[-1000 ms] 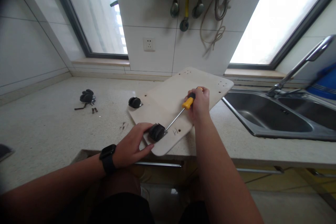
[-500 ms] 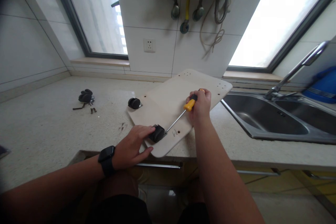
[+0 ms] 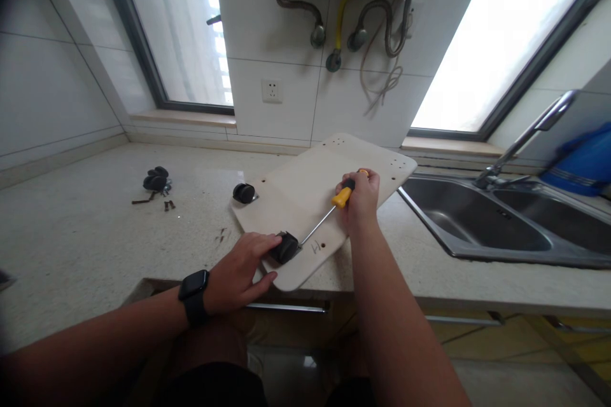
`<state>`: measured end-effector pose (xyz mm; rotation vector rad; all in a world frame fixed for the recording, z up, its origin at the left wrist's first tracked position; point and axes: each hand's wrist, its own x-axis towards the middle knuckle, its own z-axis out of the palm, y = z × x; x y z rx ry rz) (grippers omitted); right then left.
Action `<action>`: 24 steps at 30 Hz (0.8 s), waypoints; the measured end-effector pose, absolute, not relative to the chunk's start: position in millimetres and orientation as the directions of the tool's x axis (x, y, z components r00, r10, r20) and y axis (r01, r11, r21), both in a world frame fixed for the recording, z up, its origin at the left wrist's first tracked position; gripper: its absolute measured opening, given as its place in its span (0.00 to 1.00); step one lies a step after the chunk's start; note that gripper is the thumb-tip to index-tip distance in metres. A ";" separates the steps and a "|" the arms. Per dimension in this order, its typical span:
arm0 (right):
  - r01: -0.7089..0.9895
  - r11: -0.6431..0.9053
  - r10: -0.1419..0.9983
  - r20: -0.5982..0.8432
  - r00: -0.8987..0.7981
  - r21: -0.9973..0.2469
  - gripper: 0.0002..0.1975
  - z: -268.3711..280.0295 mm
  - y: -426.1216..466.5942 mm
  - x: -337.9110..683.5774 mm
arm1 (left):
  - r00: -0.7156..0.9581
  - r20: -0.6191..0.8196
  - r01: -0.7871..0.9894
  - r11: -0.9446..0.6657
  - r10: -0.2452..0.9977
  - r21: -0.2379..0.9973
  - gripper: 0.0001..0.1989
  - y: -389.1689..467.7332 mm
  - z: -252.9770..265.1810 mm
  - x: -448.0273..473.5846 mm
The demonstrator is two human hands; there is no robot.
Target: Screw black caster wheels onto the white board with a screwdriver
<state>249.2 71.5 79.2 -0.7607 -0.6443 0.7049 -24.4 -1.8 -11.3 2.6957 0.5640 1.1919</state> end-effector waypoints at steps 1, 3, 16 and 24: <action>-0.327 0.526 0.760 0.260 0.596 -0.786 0.21 79.1 71.4 249.2 | 0.617 0.683 0.281 -0.920 0.391 0.273 0.34 -1.9 -11.0 -24.3; -0.329 0.526 0.761 0.262 0.593 -0.784 0.21 79.1 71.1 249.2 | 0.619 0.681 0.284 -0.919 0.392 0.271 0.35 -2.0 -10.9 -24.2; -0.335 0.522 0.770 0.265 0.580 -0.784 0.22 81.2 69.5 248.9 | 0.621 0.670 0.294 -0.914 0.406 0.280 0.35 -1.8 -10.7 -24.5; -0.340 0.526 0.764 0.257 0.592 -0.779 0.23 82.4 69.9 248.9 | 0.621 0.678 0.280 -0.920 0.392 0.276 0.35 -1.5 -10.4 -24.1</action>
